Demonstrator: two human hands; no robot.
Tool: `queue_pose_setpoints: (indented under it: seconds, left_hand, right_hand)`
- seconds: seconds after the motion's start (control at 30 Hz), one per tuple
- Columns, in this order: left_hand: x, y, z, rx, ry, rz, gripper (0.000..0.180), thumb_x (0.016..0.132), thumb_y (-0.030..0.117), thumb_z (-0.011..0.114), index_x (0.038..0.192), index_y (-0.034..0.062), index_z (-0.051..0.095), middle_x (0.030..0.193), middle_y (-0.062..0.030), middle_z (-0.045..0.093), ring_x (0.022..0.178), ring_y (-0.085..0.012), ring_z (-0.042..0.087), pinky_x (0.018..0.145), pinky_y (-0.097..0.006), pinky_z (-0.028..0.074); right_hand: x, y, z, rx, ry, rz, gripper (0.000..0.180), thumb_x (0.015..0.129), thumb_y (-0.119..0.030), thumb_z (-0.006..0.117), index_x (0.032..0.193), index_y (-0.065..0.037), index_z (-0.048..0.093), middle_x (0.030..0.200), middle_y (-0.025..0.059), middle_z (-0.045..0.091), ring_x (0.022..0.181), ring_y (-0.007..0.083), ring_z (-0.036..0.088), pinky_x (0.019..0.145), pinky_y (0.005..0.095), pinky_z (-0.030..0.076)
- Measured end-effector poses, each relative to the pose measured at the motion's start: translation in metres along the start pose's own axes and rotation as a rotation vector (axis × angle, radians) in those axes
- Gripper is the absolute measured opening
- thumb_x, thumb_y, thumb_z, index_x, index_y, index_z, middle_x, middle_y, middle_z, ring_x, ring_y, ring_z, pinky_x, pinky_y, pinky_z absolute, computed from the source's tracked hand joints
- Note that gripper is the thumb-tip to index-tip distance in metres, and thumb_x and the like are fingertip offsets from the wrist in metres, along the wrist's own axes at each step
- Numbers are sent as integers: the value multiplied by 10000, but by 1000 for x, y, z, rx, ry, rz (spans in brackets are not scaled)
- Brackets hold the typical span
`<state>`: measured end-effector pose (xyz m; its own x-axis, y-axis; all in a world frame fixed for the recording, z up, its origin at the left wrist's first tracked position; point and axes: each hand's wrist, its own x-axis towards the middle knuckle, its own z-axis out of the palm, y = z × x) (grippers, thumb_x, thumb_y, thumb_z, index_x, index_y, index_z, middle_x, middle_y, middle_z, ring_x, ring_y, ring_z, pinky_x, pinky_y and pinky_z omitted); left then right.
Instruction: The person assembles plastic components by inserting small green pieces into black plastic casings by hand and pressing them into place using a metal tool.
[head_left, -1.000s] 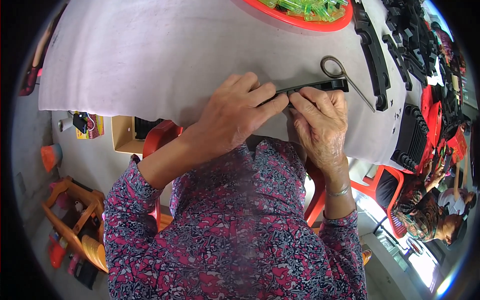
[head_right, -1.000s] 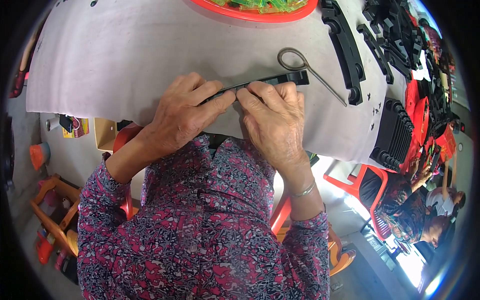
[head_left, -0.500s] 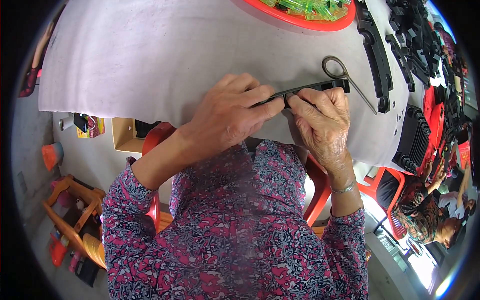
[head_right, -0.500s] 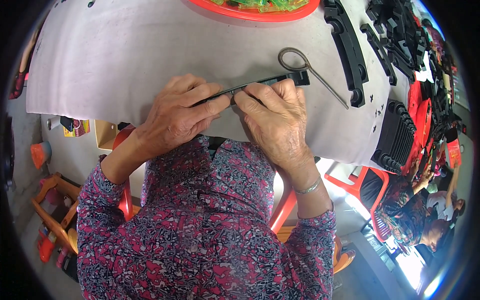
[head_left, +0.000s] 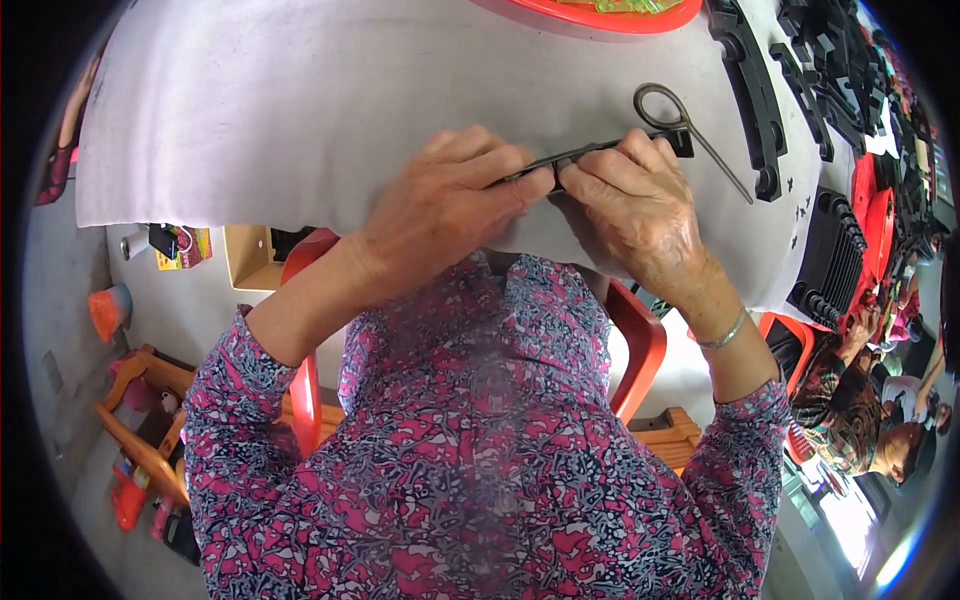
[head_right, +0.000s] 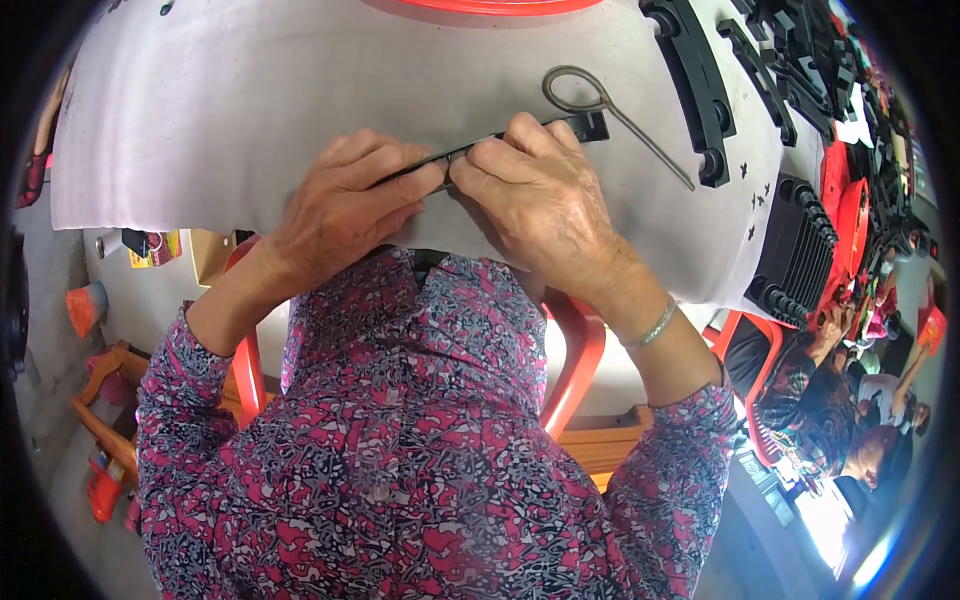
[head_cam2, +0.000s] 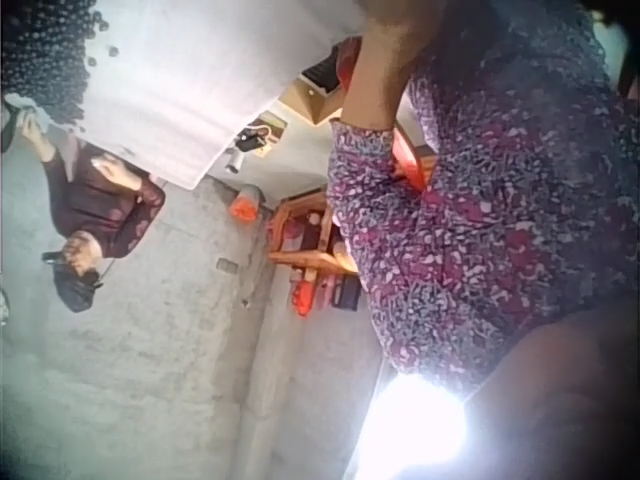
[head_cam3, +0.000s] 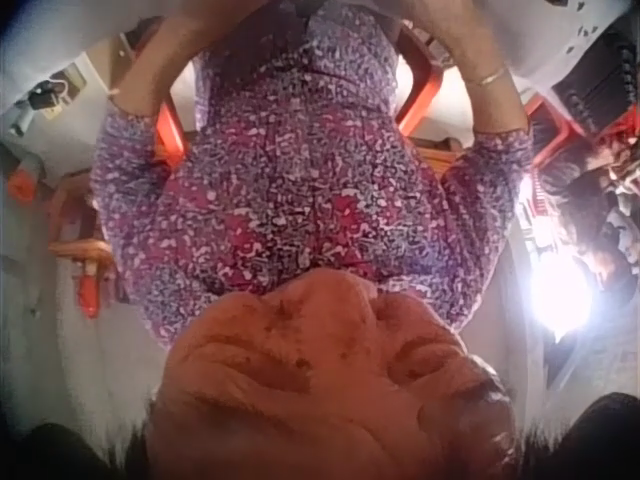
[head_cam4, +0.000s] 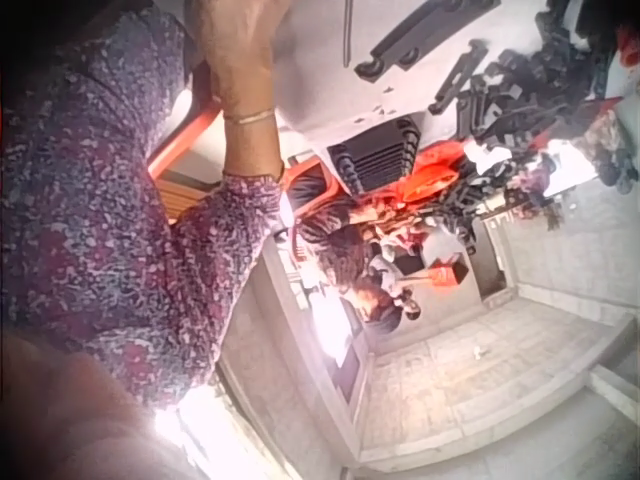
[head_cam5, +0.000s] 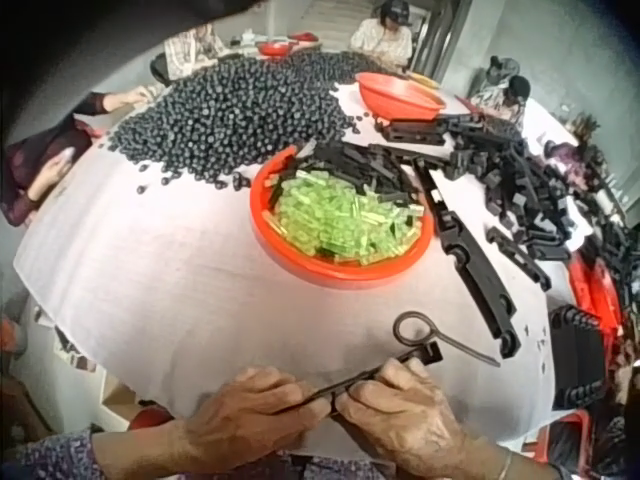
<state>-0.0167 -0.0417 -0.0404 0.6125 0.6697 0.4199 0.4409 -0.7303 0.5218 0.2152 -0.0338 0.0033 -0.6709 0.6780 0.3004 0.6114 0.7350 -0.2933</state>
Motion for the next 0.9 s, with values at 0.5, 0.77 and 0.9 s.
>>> queue_pose_setpoints:
  seconds: [0.5,0.77,0.9]
  left_hand:
    - [-13,-11,-35,98,-158,131,413,703,97,764,1105,132,678,1067,-6,650,945,-261,597,817,-400,470]
    - [-8,2,-36,10,-114,60,384,688,78,773,1056,111,664,1068,-53,619,946,-281,598,822,-421,470]
    - [-4,8,-29,24,-73,83,359,699,67,766,1041,116,666,1066,-68,620,948,-290,615,819,-420,482]
  right_hand:
    - [-5,-50,20,-48,80,37,156,717,-125,699,865,-95,660,791,-3,522,823,210,520,743,348,387]
    - [-22,-42,6,116,182,289,280,651,-85,833,917,-101,747,908,14,678,859,221,584,785,352,446]
    - [-33,-34,2,88,230,382,264,611,-87,849,858,-110,759,877,4,669,830,214,570,771,342,436]
